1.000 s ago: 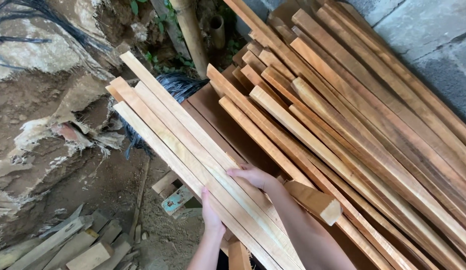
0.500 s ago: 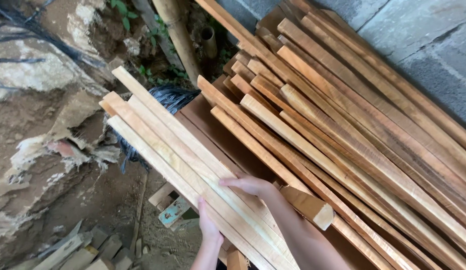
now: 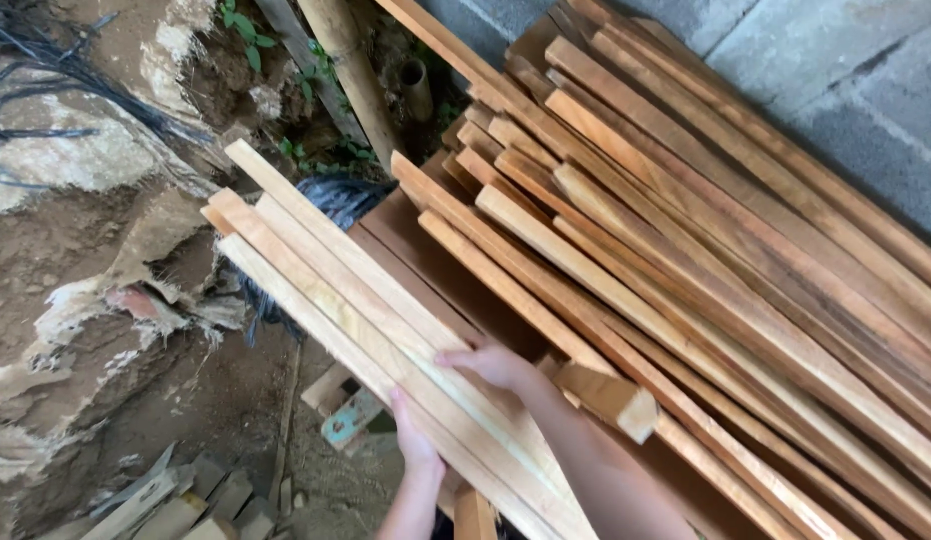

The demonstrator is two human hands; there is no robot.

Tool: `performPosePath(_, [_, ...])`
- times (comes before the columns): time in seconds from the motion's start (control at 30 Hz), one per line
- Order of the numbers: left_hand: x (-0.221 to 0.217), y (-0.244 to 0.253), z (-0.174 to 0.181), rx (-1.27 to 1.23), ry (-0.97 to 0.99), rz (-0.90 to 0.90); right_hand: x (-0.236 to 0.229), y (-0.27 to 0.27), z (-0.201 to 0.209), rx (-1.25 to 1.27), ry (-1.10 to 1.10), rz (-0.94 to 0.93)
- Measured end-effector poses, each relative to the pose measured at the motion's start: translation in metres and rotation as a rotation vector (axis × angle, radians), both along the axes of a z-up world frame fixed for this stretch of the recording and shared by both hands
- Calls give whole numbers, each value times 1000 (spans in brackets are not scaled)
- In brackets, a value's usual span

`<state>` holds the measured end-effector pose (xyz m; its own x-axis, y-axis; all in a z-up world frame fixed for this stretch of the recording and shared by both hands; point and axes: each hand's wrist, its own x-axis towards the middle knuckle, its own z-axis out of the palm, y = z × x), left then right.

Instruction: The recorder is sorting, aligning, and organizing a pile of thin wooden slats on a workshop platform.

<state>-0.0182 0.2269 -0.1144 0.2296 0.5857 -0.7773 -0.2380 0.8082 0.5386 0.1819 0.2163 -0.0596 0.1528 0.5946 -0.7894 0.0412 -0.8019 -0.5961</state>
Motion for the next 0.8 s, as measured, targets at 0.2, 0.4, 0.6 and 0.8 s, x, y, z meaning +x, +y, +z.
performPosePath(0.2, [-13,18,93,160,422,-534,-44,-77,42,471,-625,-163])
performPosePath(0.4, [-171,-55,10,705,762,-1101,-93,-282,66,374,-745,-430])
performPosePath(0.6, [-85,-176,116,1042,-74,-1702,-111,-472,12,-207,-923,-452])
performPosePath(0.8, [88,-257,92,1665,241,-2016,-85,-480,58,-354,-719,-445])
